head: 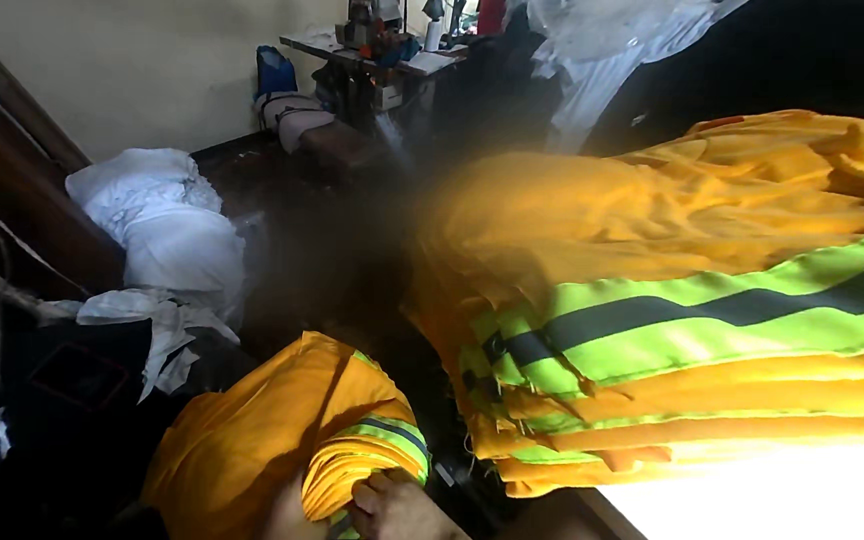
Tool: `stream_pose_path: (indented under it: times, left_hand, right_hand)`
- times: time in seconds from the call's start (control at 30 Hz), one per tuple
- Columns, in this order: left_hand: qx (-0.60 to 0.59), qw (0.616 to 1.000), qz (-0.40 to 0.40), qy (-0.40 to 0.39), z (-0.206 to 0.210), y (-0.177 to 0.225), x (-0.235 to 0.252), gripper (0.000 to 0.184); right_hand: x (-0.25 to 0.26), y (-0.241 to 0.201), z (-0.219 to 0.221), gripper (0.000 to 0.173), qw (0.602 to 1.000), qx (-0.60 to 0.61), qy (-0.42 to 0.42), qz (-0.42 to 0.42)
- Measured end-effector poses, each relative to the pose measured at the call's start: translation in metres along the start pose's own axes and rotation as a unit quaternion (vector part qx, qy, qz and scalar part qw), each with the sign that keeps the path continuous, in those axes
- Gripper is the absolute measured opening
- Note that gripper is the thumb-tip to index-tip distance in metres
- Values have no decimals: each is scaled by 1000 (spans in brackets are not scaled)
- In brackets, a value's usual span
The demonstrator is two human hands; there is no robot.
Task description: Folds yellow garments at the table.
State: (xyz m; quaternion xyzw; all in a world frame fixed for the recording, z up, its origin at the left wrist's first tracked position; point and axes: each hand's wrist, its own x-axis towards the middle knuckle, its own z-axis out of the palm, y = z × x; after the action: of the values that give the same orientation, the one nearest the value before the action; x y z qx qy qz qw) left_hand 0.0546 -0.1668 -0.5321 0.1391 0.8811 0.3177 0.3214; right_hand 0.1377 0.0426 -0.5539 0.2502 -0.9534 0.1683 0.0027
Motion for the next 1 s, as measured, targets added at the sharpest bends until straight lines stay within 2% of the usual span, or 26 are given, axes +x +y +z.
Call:
stream_pose_path:
  times: [0.07, 0.47, 0.63, 0.7, 0.83, 0.9, 1.0]
  left_hand:
    - [6, 1000, -1, 0, 0, 0, 0, 73]
    - [-12, 1000, 11, 5, 0, 0, -3, 74]
    - [111, 990, 85, 26, 7, 8, -12, 101]
    - [132, 989, 62, 31, 10, 13, -14, 96]
    - [21, 999, 31, 24, 4, 5, -8, 74]
    - [-7, 1000, 29, 9, 1, 1, -5, 72]
    - [23, 999, 32, 12, 9, -14, 5, 76]
  right_hand:
    - [1, -1, 0, 21, 1000, -3, -21, 10]
    - [2, -2, -1, 24, 999, -12, -27, 35]
    - [4, -9, -5, 26, 997, -44, -1, 64]
    - [5, -9, -4, 26, 997, -49, 4, 64]
    - [2, -1, -3, 29, 999, -30, 13, 24]
    - [-2, 1, 3, 23, 1000, -11, 1, 2]
    - [-1, 1, 6, 23, 999, -15, -33, 2]
